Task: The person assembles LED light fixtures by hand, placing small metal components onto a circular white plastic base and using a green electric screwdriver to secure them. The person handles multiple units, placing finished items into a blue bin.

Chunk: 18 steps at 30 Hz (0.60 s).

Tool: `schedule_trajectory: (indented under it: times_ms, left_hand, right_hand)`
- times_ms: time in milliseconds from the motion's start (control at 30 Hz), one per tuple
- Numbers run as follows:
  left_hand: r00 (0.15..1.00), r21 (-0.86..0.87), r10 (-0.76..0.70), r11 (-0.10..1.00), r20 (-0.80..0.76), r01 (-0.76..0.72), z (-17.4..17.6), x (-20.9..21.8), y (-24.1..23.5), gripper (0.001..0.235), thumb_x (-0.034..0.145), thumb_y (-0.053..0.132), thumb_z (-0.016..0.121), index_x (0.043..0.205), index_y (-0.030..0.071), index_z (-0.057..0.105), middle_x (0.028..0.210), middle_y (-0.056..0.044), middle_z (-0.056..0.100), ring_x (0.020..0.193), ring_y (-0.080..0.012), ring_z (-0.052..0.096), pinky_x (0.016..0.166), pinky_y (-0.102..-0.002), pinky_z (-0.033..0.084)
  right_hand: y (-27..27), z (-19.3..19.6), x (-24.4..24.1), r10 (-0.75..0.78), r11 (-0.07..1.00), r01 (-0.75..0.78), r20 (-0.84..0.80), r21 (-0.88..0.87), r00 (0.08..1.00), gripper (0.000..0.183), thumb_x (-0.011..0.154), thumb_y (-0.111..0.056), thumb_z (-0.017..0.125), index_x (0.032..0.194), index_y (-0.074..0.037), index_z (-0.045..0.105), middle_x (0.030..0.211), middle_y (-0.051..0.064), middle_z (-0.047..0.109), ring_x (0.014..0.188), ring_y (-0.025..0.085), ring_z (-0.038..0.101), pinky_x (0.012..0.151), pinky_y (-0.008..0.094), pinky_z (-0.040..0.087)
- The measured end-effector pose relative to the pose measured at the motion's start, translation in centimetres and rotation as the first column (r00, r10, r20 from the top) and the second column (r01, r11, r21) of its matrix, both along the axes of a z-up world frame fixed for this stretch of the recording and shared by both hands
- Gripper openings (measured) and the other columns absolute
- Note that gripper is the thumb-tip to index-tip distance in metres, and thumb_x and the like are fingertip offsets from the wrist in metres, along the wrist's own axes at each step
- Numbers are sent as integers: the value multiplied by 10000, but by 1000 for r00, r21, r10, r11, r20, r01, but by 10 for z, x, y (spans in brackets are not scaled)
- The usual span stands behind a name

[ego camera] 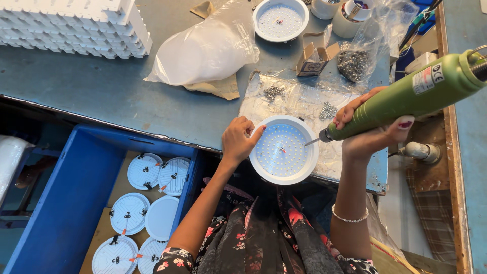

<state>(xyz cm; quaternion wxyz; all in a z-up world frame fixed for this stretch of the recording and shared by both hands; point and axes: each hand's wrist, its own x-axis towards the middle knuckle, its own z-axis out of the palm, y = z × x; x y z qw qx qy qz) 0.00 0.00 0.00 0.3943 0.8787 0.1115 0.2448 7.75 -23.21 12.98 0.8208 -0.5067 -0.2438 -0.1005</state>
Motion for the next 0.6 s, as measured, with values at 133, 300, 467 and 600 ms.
schedule_trajectory:
  times_ms: [133,300,467,600]
  left_hand:
    - [1000,-4,3,1000,-4,-3,1,-1,-1,476,859,459,764,619,89,585,680,-6,519,659,-191,550,566,-371,413]
    - [1000,-16,-1,1000,-7,1,1,-1,0,487,859,455,763,602,93,562,655,-5,505,621,-181,527,545,-361,399]
    - [1000,-5,-10,1000,-12,10,0,0,0,487,860,450,763,593,98,557,640,-2,504,607,-176,517,537,-360,392]
    - [1000,-5,-12,1000,-22,12,0,0,1,485,862,450,759,593,100,559,634,-4,506,602,-176,516,535,-361,388]
  right_hand:
    - [0,0,-1,-5,1000,5,-10,-1,1000,825,931,-833,415,1071,-21,435,630,148,434,471,241,411,455,345,384]
    - [0,1,0,6,1000,-6,-6,31,1000,831,933,-831,418,1088,-15,443,651,148,434,475,240,412,452,352,389]
    - [-1,0,-1,-50,997,48,18,56,999,855,936,-838,434,1087,3,444,657,149,428,470,247,416,441,357,395]
    - [1,0,-2,-70,997,69,37,39,997,864,936,-845,436,1083,7,439,658,151,428,465,247,422,434,354,402]
